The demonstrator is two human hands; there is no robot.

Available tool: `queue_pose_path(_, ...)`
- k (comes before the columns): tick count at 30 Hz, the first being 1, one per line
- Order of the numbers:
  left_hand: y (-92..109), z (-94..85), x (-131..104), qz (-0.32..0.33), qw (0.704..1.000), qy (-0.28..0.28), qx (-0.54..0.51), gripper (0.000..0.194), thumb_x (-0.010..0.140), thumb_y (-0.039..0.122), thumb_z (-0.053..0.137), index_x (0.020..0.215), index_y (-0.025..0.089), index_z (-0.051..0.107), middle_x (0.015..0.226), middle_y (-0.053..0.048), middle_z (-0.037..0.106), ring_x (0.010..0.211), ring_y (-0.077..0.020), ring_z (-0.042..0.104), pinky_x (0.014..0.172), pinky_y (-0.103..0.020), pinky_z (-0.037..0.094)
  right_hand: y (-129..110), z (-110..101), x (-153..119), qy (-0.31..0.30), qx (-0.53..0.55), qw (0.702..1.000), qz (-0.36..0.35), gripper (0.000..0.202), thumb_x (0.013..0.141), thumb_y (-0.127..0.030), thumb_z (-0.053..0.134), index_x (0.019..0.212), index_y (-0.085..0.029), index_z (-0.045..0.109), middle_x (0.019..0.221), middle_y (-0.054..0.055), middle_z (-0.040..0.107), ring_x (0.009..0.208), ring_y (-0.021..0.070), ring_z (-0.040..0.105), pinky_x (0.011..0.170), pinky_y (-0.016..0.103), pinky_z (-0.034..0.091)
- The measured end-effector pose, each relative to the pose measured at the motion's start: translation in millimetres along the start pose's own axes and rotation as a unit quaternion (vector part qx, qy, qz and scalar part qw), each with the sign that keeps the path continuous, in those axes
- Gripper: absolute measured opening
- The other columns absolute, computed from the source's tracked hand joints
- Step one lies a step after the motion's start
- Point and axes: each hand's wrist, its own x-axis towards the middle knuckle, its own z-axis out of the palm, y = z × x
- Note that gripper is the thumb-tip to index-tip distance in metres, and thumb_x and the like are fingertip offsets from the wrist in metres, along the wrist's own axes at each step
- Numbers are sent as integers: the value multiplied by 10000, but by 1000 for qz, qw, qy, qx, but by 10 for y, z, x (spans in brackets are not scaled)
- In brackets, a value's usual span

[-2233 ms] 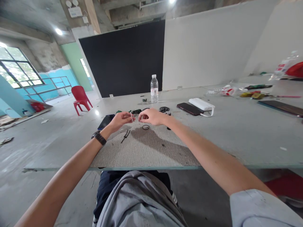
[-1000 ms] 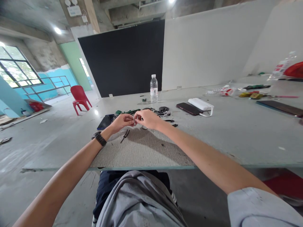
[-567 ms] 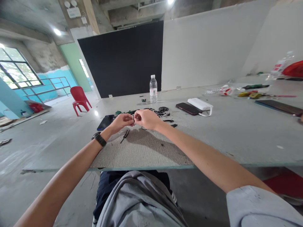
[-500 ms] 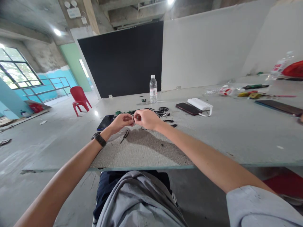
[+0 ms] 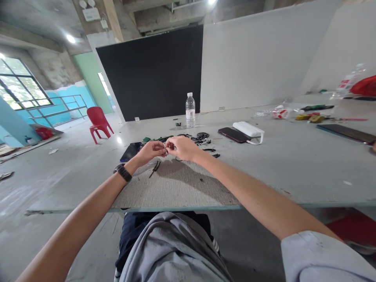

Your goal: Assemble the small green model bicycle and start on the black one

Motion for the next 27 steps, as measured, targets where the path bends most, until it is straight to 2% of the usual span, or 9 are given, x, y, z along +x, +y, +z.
queue_pose_path(16,11,-6,-13,13,1000,7,-11,415,796,446,880,956,100,716,877,-87,733,793,-148,693,838,-340,568,25,5,-4,14,-20,999,-31,194,996,-324,549,1016,-186,684,938,79,710,748,173,573,700,323,397)
queue_pose_path(27,-2,-10,-3,7,1000,7,-4,411,791,446,881,948,105,715,876,-83,733,772,-143,694,822,-334,578,-5,3,-19,13,-41,999,-21,180,990,-318,549,981,-195,680,941,76,701,744,176,563,691,332,382)
